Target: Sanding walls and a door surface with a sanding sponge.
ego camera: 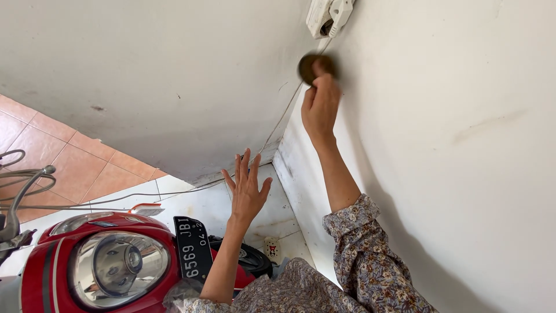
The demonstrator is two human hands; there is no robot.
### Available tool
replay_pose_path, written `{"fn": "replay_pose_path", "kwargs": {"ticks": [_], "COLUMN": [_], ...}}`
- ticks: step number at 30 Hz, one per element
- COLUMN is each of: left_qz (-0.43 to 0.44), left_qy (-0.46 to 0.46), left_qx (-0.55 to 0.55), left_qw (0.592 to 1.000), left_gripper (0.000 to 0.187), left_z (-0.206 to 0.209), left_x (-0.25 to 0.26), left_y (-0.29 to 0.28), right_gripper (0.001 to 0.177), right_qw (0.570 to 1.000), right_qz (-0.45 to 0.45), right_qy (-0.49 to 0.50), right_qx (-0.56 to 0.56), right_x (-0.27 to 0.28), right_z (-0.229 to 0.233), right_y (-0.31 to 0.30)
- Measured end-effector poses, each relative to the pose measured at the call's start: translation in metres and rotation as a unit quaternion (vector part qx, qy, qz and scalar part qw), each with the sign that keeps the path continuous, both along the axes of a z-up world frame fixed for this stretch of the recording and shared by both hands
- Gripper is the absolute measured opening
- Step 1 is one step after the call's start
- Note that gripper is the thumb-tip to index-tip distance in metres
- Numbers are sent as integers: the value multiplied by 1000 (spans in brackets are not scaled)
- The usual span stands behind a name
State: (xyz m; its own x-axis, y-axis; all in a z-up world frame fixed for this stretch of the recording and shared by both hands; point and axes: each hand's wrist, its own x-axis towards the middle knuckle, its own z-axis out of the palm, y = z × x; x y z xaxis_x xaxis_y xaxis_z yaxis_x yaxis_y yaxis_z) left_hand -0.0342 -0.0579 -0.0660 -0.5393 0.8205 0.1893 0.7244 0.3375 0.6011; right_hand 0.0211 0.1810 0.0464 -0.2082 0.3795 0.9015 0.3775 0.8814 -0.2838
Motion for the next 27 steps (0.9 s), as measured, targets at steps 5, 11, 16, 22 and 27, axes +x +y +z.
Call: {"fn": "replay_pose_path", "kwargs": {"ticks": [5, 11, 16, 22, 27], "left_qz": [1, 9, 5, 17, 13], "left_qy": [-6, -8, -4, -18, 0], "left_qx": [1, 9, 15, -8, 5], "left_qw": [1000, 1000, 1000, 1000, 1000], "left_gripper": [71, 71, 71, 71, 70], "left_z": [1, -10, -10, -7, 11], "left_x": [-1, -4, -2, -7, -18], "left_y": [-2, -6, -3, -2, 12], "right_gripper": [10, 13, 44, 50, 60], "right_qw": [947, 994, 997, 967, 973], "right_qz": [-5, 74, 53, 95, 99], "right_qy": [-151, 69, -4, -17, 16], "right_qx": [-283, -40, -54, -236, -208], "right_x": [11, 15, -3, -19, -32], "right_z": [-63, -27, -22, -30, -18], "right_y": [-2, 2, 9, 7, 10]}}
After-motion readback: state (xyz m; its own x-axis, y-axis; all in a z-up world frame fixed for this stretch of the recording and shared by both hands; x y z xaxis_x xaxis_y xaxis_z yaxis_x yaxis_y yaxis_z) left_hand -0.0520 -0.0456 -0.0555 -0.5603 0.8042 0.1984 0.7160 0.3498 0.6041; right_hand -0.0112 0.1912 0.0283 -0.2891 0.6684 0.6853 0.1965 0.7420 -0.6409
